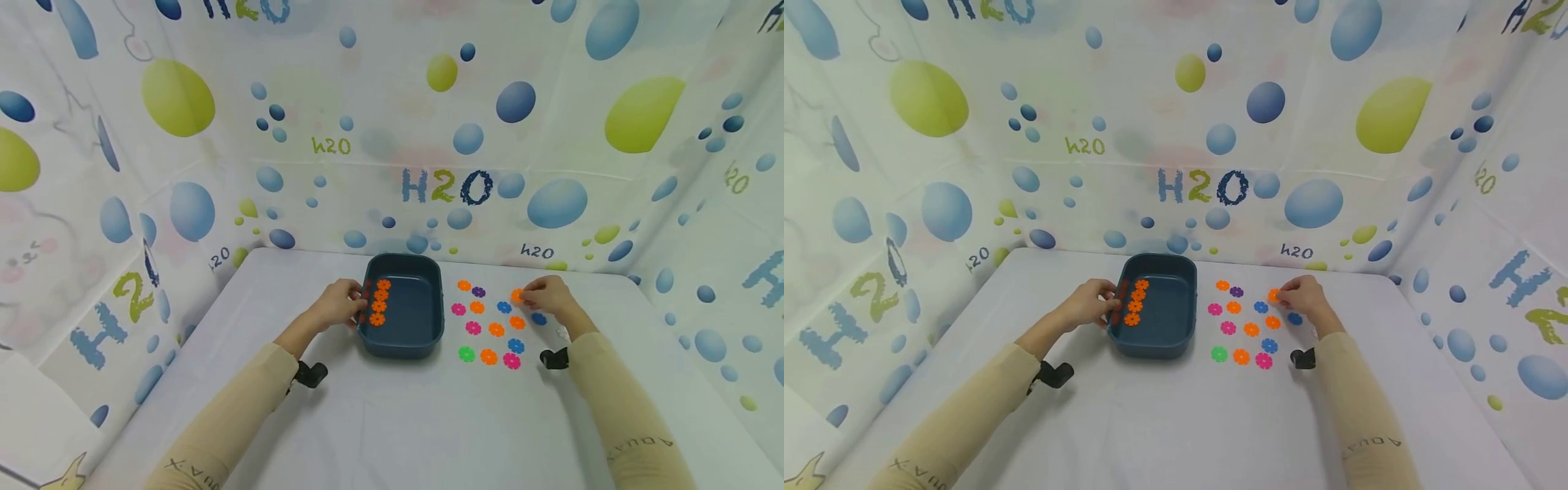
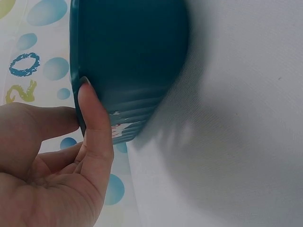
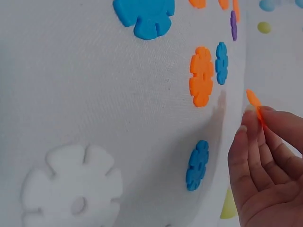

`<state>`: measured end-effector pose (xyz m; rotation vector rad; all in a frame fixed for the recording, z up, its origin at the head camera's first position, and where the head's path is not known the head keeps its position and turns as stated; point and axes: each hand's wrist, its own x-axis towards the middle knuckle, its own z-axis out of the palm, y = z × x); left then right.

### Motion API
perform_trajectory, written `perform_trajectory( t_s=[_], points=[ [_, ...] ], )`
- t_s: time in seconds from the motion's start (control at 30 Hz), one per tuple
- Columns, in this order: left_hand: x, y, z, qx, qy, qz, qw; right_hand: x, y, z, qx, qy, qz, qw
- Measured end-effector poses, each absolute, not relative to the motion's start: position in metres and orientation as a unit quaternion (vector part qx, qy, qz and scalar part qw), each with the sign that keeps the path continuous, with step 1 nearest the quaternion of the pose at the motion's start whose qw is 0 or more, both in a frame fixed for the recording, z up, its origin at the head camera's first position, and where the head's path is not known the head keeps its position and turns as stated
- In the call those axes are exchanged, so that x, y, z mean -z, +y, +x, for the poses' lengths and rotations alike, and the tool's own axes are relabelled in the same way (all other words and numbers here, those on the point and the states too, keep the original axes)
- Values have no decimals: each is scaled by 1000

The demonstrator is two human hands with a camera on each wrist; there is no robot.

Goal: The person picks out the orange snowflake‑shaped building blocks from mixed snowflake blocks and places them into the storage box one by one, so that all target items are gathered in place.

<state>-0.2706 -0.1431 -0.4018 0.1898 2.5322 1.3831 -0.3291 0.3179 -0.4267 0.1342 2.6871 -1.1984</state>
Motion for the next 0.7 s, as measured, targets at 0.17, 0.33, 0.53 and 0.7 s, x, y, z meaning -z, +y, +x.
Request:
perform_trajectory(
  t_s=[0.17, 0.33, 0.53, 0.7],
  points=[
    [402, -144, -271, -477, 867, 68, 124, 420, 314, -322, 431, 897, 29, 93],
    [401, -146, -273, -479, 866, 71, 122, 412, 303, -313, 454, 887, 6, 87],
    [402, -146, -272, -477, 868, 69, 122, 408, 288, -302, 468, 878, -29, 90],
    [408, -147, -272, -477, 867, 69, 125, 410, 273, -291, 476, 873, -53, 93]
  ],
)
